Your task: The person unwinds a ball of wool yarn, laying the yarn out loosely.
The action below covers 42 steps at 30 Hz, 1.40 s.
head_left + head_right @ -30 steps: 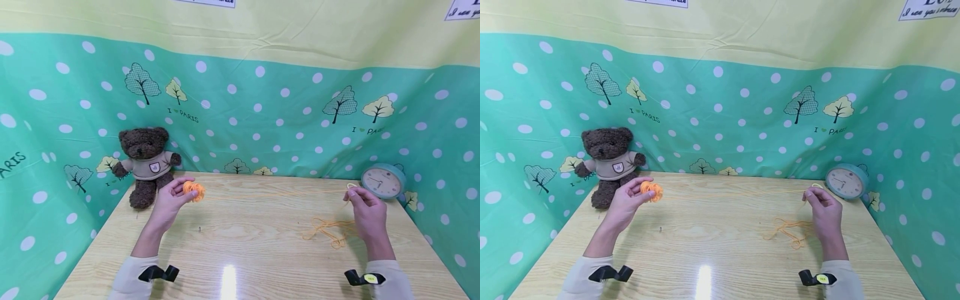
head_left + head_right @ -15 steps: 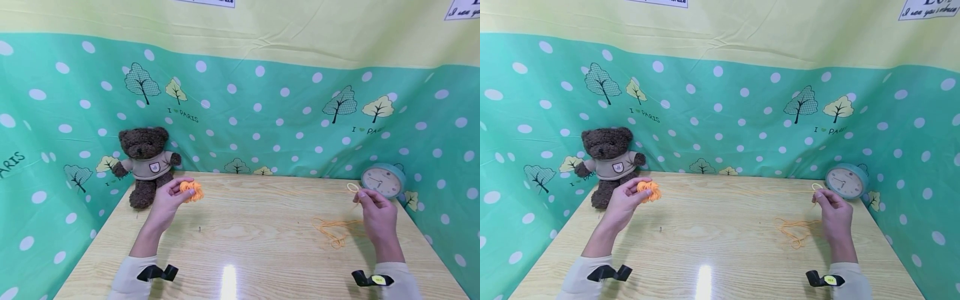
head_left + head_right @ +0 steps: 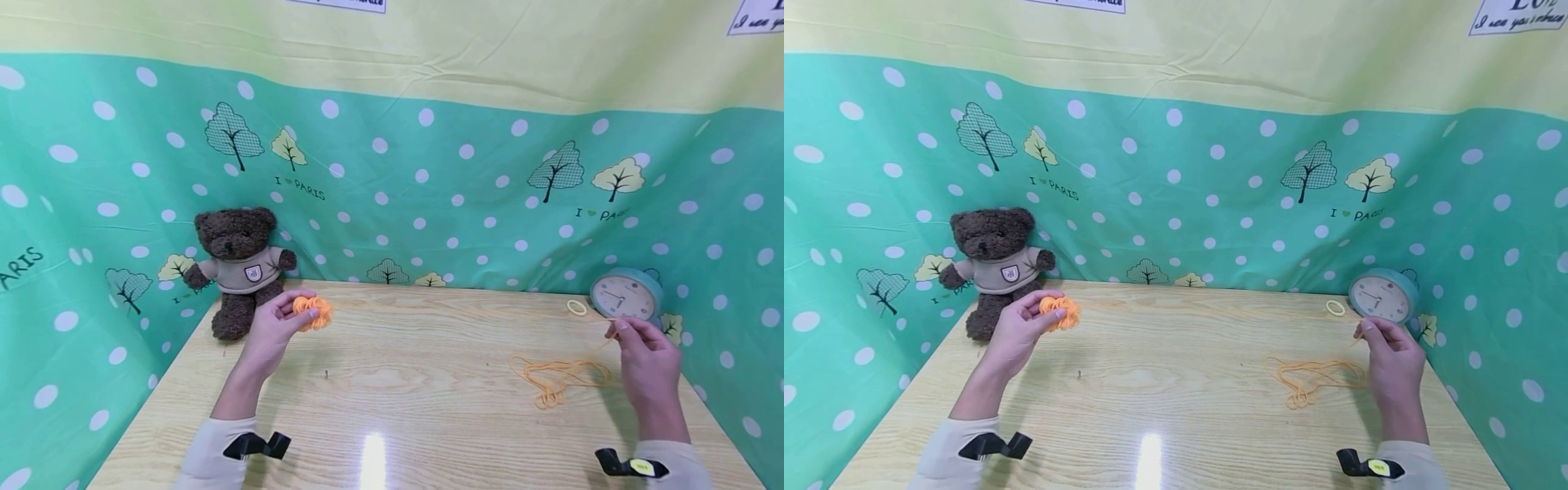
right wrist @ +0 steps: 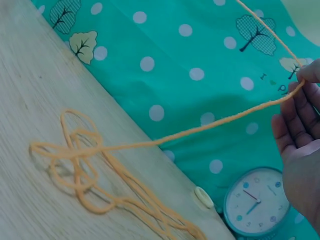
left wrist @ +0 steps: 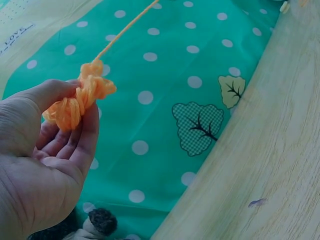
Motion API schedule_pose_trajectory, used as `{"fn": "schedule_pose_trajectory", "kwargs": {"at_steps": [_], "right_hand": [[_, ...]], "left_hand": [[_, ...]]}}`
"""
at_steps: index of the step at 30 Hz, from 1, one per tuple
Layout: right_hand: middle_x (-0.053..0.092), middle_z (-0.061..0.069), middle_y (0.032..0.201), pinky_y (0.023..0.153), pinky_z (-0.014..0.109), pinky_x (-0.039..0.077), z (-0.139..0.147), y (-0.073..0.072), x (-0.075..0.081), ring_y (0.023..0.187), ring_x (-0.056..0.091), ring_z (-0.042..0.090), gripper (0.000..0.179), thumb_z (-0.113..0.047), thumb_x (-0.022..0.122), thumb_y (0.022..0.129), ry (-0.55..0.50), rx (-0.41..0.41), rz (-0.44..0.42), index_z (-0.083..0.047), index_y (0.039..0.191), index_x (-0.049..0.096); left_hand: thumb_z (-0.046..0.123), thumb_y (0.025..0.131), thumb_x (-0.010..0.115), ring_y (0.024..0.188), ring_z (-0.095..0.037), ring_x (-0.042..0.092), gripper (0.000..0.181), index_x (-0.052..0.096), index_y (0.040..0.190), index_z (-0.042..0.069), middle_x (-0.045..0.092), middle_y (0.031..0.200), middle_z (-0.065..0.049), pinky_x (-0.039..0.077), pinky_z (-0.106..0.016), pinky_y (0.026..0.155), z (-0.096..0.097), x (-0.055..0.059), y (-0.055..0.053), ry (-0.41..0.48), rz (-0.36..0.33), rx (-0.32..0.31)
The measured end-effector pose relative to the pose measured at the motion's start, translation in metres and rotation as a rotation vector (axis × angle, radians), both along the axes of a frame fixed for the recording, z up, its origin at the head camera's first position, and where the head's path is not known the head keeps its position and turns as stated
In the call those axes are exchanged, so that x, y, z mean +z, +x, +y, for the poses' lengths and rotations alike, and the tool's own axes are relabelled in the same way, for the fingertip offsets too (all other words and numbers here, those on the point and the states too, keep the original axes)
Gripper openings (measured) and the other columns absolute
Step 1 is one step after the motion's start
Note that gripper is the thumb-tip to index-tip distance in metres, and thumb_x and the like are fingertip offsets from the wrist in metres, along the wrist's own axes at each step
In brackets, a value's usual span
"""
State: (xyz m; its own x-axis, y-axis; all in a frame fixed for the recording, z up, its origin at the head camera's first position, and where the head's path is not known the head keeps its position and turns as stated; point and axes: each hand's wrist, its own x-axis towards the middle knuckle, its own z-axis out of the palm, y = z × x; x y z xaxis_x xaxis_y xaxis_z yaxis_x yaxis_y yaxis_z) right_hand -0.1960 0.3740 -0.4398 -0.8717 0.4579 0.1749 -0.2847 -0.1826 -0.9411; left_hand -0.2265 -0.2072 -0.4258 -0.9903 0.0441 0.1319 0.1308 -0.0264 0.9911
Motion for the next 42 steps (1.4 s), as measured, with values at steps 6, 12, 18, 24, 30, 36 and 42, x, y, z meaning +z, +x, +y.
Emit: {"fn": "schedule_pose_trajectory", "kwargs": {"at_steps": [6,12,18,24,30,36,42], "right_hand": [[0.069,-0.001,0.096,0.085,0.009,0.055,0.006,0.004,0.0,0.087,0.064,0.01,0.015,-0.009,0.069,0.099,0.024,-0.012,0.0,0.001,0.109,0.073],[0.069,0.001,0.096,0.086,0.009,0.054,0.007,0.01,0.003,0.088,0.064,0.011,0.011,-0.006,0.068,0.099,0.002,-0.022,0.024,0.002,0.105,0.073],[0.07,0.001,0.098,0.087,0.009,0.054,0.009,0.012,0.005,0.091,0.063,0.012,0.014,-0.007,0.068,0.099,-0.001,-0.031,0.025,0.003,0.108,0.073],[0.07,0.005,0.095,0.083,0.016,0.057,0.011,0.011,0.002,0.085,0.064,0.016,0.011,0.003,0.063,0.099,-0.085,-0.046,0.136,0.008,0.104,0.072],[0.069,0.008,0.092,0.078,0.02,0.058,0.019,0.012,-0.005,0.081,0.066,0.018,0.013,0.011,0.059,0.098,-0.159,-0.022,0.217,0.011,0.102,0.071],[0.071,0.008,0.092,0.078,0.02,0.059,0.026,0.016,-0.01,0.081,0.067,0.017,0.015,0.01,0.058,0.099,-0.173,0.027,0.21,0.009,0.102,0.072],[0.072,0.008,0.089,0.077,0.021,0.059,0.032,0.016,-0.017,0.08,0.068,0.017,0.016,0.013,0.056,0.099,-0.17,0.047,0.229,0.009,0.098,0.072]], "left_hand": [[0.008,0.095,0.075,0.089,-0.004,0.072,0.033,0.062,0.125,0.001,0.075,0.099,0.009,0.061,-0.019,0.076,0.0,0.0,0.0,-0.002,0.0,0.006],[0.006,0.094,0.075,0.089,-0.005,0.071,0.029,0.064,0.121,0.003,0.074,0.098,0.008,0.061,-0.02,0.076,0.0,-0.001,0.0,0.007,0.0,0.025],[0.007,0.094,0.076,0.089,-0.005,0.071,0.027,0.064,0.118,0.003,0.074,0.098,0.009,0.06,-0.019,0.076,0.0,-0.001,-0.001,0.01,-0.003,0.062],[0.01,0.094,0.077,0.091,-0.004,0.071,0.025,0.065,0.116,0.007,0.075,0.099,0.011,0.06,-0.019,0.076,0.0,0.0,-0.001,-0.005,-0.014,0.09],[0.008,0.094,0.077,0.092,-0.006,0.071,0.025,0.065,0.115,0.004,0.075,0.097,0.011,0.06,-0.018,0.076,0.0,0.001,-0.001,0.017,-0.021,0.133],[0.01,0.094,0.076,0.091,-0.003,0.071,0.02,0.066,0.111,0.01,0.076,0.098,0.011,0.059,-0.017,0.077,-0.002,0.001,-0.002,0.057,-0.017,0.15],[0.009,0.095,0.075,0.092,-0.002,0.07,0.019,0.066,0.111,0.014,0.076,0.099,0.011,0.058,-0.016,0.077,-0.003,0.001,-0.002,0.123,-0.006,0.144]]}}
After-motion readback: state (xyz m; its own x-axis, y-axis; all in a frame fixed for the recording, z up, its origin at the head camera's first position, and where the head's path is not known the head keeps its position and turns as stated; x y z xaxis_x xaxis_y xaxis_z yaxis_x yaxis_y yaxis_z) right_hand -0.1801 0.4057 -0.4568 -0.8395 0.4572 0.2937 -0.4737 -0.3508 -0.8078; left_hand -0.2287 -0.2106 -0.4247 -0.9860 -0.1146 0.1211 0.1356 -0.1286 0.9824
